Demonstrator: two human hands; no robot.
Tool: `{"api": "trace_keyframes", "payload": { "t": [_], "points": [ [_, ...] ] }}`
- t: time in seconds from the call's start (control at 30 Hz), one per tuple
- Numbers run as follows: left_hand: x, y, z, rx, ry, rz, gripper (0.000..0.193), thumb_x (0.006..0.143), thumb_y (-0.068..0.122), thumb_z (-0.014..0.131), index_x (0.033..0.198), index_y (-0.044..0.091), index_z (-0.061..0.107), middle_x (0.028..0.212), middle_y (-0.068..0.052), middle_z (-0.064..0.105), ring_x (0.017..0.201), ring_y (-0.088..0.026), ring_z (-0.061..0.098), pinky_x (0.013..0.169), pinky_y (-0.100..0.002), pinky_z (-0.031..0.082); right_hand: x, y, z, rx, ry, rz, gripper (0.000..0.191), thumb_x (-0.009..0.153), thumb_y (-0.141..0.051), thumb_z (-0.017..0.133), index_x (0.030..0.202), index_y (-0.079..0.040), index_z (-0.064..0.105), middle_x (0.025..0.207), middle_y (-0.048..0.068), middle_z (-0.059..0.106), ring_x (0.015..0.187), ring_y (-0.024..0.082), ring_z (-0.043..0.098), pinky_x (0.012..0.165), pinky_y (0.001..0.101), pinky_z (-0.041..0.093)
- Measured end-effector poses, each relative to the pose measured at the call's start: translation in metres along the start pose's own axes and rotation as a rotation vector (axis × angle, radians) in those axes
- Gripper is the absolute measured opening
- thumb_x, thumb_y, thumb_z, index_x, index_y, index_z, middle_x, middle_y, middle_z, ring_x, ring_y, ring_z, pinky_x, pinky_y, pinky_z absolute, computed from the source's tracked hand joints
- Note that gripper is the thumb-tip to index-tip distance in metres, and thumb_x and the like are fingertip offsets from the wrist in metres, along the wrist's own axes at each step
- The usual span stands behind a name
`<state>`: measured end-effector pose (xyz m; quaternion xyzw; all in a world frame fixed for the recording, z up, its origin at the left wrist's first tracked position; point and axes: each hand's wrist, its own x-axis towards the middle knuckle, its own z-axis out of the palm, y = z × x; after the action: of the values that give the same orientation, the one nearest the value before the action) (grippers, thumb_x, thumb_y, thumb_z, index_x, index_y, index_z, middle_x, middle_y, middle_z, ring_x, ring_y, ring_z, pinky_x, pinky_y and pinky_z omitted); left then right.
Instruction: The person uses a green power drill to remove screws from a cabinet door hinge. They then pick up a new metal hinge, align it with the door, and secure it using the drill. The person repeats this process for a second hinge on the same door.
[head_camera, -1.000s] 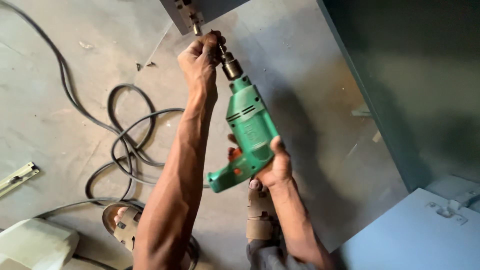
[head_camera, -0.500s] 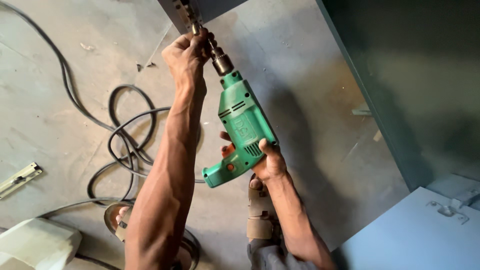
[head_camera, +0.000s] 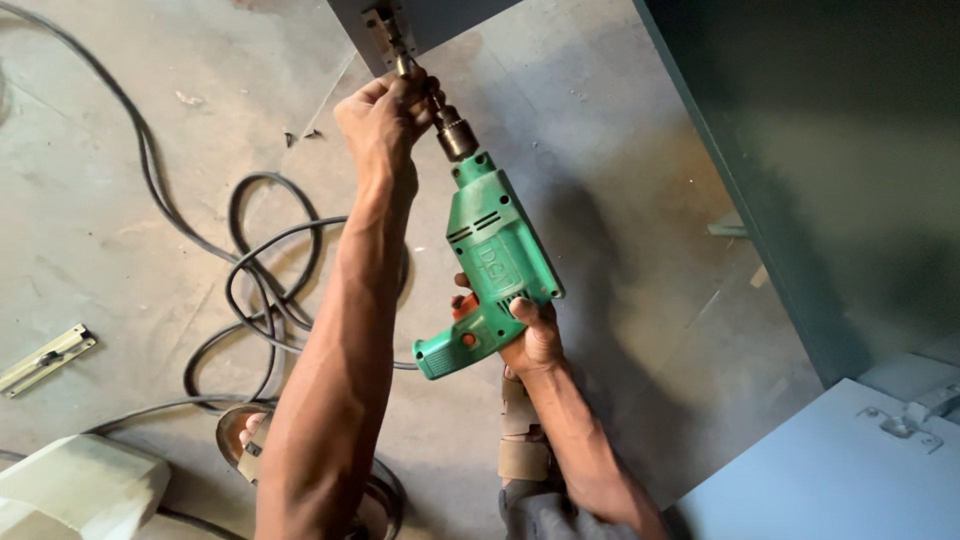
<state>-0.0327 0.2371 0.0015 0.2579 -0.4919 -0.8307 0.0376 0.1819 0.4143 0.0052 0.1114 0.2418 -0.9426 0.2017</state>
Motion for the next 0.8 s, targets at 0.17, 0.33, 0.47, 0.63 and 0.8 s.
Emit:
{"api": "trace_keyframes", "payload": {
  "t": [0.17,0.33,0.47,0.63,0.8],
  "points": [
    [-0.003,-0.003,0.008,0.004,-0.014,-0.006,0.013,0.091,0.001,0.066,0.086,-0.009,0.073,0.076,-0.014,0.074,0.057,-0.013,0.064,0.053,-0.025,0.053,-0.001,-0.001,-0.001,0.020,0.019,0.013,0.090,0.078,-0.034,0.088,0.147,0.004,0.045,0.129,0.027,0.063,0.106,0.037,0.068,0.091,0.0476,0.060],
    [-0.007,0.001,0.007,-0.003,-0.036,0.005,0.012,0.090,0.002,0.068,0.087,-0.008,0.073,0.076,-0.013,0.073,0.057,-0.013,0.062,0.055,-0.026,0.053,0.002,0.000,-0.001,0.002,-0.011,0.010,0.084,0.082,-0.039,0.086,0.143,0.007,0.051,0.121,0.028,0.068,0.114,0.037,0.067,0.093,0.0452,0.060],
    [-0.010,0.005,0.005,0.091,-0.040,-0.009,0.013,0.090,0.007,0.068,0.086,-0.004,0.073,0.076,-0.010,0.074,0.056,-0.012,0.065,0.055,-0.028,0.058,0.005,0.001,0.002,-0.090,-0.010,-0.020,0.071,0.087,-0.038,0.084,0.134,0.008,0.057,0.103,0.019,0.072,0.126,0.039,0.065,0.096,0.0470,0.060],
    [-0.011,0.007,0.004,0.082,-0.041,0.021,0.015,0.090,0.009,0.072,0.086,-0.005,0.075,0.073,-0.010,0.071,0.057,-0.013,0.063,0.054,-0.027,0.055,0.006,-0.001,0.008,-0.136,-0.017,-0.030,0.064,0.087,-0.037,0.082,0.130,0.005,0.060,0.098,0.017,0.074,0.123,0.038,0.066,0.092,0.0469,0.061],
    [-0.011,0.007,0.003,0.095,0.005,0.024,0.016,0.089,0.010,0.074,0.083,-0.005,0.074,0.072,-0.010,0.072,0.056,-0.014,0.065,0.052,-0.026,0.053,0.008,-0.001,0.012,-0.143,-0.009,-0.029,0.063,0.087,-0.036,0.080,0.132,0.004,0.060,0.096,0.016,0.074,0.117,0.038,0.068,0.084,0.0458,0.062]
  ]
}}
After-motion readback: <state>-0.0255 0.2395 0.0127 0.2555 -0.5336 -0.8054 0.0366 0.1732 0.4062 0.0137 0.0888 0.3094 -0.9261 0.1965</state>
